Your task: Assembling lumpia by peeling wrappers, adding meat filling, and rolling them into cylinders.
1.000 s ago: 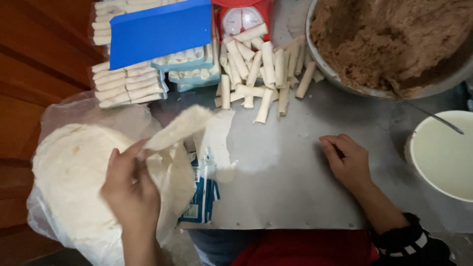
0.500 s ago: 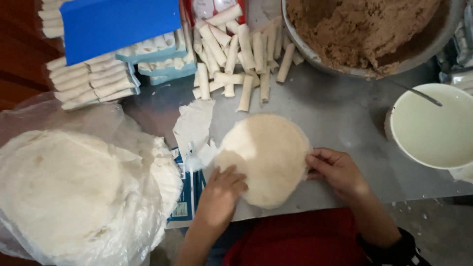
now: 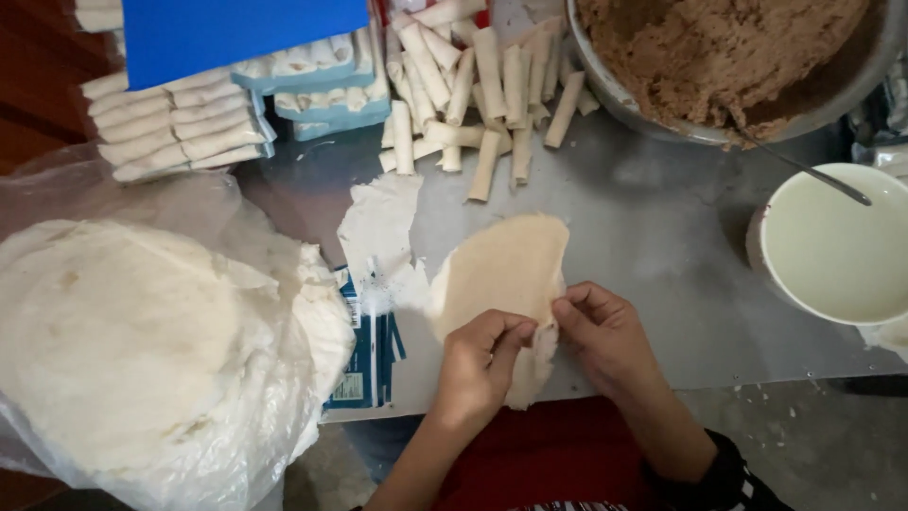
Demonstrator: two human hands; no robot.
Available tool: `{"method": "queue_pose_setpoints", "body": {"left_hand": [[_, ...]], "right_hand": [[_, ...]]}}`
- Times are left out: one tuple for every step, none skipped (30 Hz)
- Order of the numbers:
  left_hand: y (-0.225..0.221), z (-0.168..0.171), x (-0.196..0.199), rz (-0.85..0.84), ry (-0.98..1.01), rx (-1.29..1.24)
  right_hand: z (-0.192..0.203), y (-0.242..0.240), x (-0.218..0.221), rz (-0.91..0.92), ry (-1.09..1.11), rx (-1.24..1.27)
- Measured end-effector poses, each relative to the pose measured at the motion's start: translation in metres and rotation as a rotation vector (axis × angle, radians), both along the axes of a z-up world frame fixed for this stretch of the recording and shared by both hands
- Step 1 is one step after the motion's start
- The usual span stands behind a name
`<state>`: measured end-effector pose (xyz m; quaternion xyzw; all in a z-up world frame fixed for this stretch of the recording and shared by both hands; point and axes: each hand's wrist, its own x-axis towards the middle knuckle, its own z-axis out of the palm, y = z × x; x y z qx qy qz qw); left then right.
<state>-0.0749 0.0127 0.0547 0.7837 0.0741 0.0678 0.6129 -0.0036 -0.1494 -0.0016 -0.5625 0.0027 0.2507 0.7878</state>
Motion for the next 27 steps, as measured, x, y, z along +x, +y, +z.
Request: {"method": "queue_pose_setpoints", "body": {"left_hand": [[0.0, 0.005, -0.001, 0.003, 0.0, -0.001], [-0.001, 0.01, -0.002, 0.013, 0.028, -0.028], [-0.001, 0.014, -0.002, 0.019, 0.056, -0.055], [-0.002, 0.017, -0.002, 0.019, 0.054, -0.057], [-0.003, 0.019, -0.003, 0.02, 0.056, -0.074], [-0.004, 0.02, -0.004, 0.021, 0.058, -0.09], [-0.004, 0.016, -0.002, 0.02, 0.058, -0.093], [-0.004, 0.011, -0.001, 0.024, 0.042, -0.049], [-0.003, 0.007, -0.001, 0.029, 0.026, -0.004], [-0.003, 0.007, 0.001, 0.03, 0.027, -0.005], [-0.003, 0.008, 0.003, 0.06, 0.126, -0.055], [-0.003, 0.009, 0.005, 0.091, 0.225, -0.104], [0.002, 0.002, 0.006, 0.089, 0.227, -0.105], [0.007, -0.005, 0.007, 0.129, 0.191, -0.101], [0.012, -0.011, 0.009, 0.167, 0.152, -0.099], [0.01, -0.011, 0.009, 0.165, 0.15, -0.102], [0.008, -0.011, 0.009, 0.089, 0.059, -0.123], [0.007, -0.01, 0.01, 0.013, -0.033, -0.143], [0.001, 0.0, 0.012, 0.011, -0.033, -0.143], [-0.006, 0.01, 0.013, -0.019, -0.09, -0.123], [-0.012, 0.02, 0.016, -0.051, -0.149, -0.103], [-0.011, 0.016, 0.013, -0.056, -0.15, -0.103], [-0.009, 0.013, 0.012, 0.005, -0.189, -0.181], [-0.007, 0.011, 0.01, 0.065, -0.227, -0.259], [-0.008, 0.008, 0.009, 0.068, -0.226, -0.257], [-0.009, 0.004, 0.008, 0.051, -0.233, -0.362], [-0.01, 0.001, 0.008, 0.034, -0.243, -0.467]], "right_hand": [[0.004, 0.001, 0.0, 0.003, 0.0, -0.001], [0.008, 0.003, 0.0, 0.004, -0.008, -0.023], [0.013, 0.003, 0.001, 0.002, -0.018, -0.046], [0.021, 0.004, 0.001, 0.001, -0.019, -0.047], [0.029, 0.005, 0.0, 0.017, -0.078, -0.126], [0.037, 0.006, 0.0, 0.032, -0.137, -0.206], [0.042, 0.005, 0.0, 0.032, -0.137, -0.208], [0.046, 0.005, 0.0, 0.062, -0.162, -0.229], [0.051, 0.006, -0.001, 0.093, -0.187, -0.247], [0.048, 0.004, 0.0, 0.094, -0.186, -0.249], [0.046, 0.001, 0.0, 0.072, -0.226, -0.377], [0.043, -0.002, 0.001, 0.05, -0.264, -0.506], [0.044, -0.005, 0.003, 0.049, -0.263, -0.507], [0.045, -0.008, 0.005, -0.016, -0.26, -0.433], [0.047, -0.012, 0.008, -0.082, -0.26, -0.36], [0.048, -0.011, 0.008, -0.084, -0.262, -0.362], [0.048, -0.01, 0.007, -0.082, -0.261, -0.353], [0.049, -0.008, 0.006, -0.08, -0.26, -0.344], [0.048, -0.004, 0.003, -0.083, -0.259, -0.345], [0.047, 0.0, 0.0, -0.049, -0.236, -0.337], [0.046, 0.004, -0.004, -0.017, -0.214, -0.33], [0.052, 0.004, -0.002, -0.022, -0.215, -0.33], [0.059, 0.006, 0.0, -0.024, -0.154, -0.472], [0.066, 0.007, 0.002, -0.026, -0.092, -0.613], [0.063, 0.007, 0.002, -0.023, -0.092, -0.611], [0.059, 0.006, 0.002, -0.06, -0.157, -0.622], [0.056, 0.005, 0.004, -0.098, -0.225, -0.633]]}}
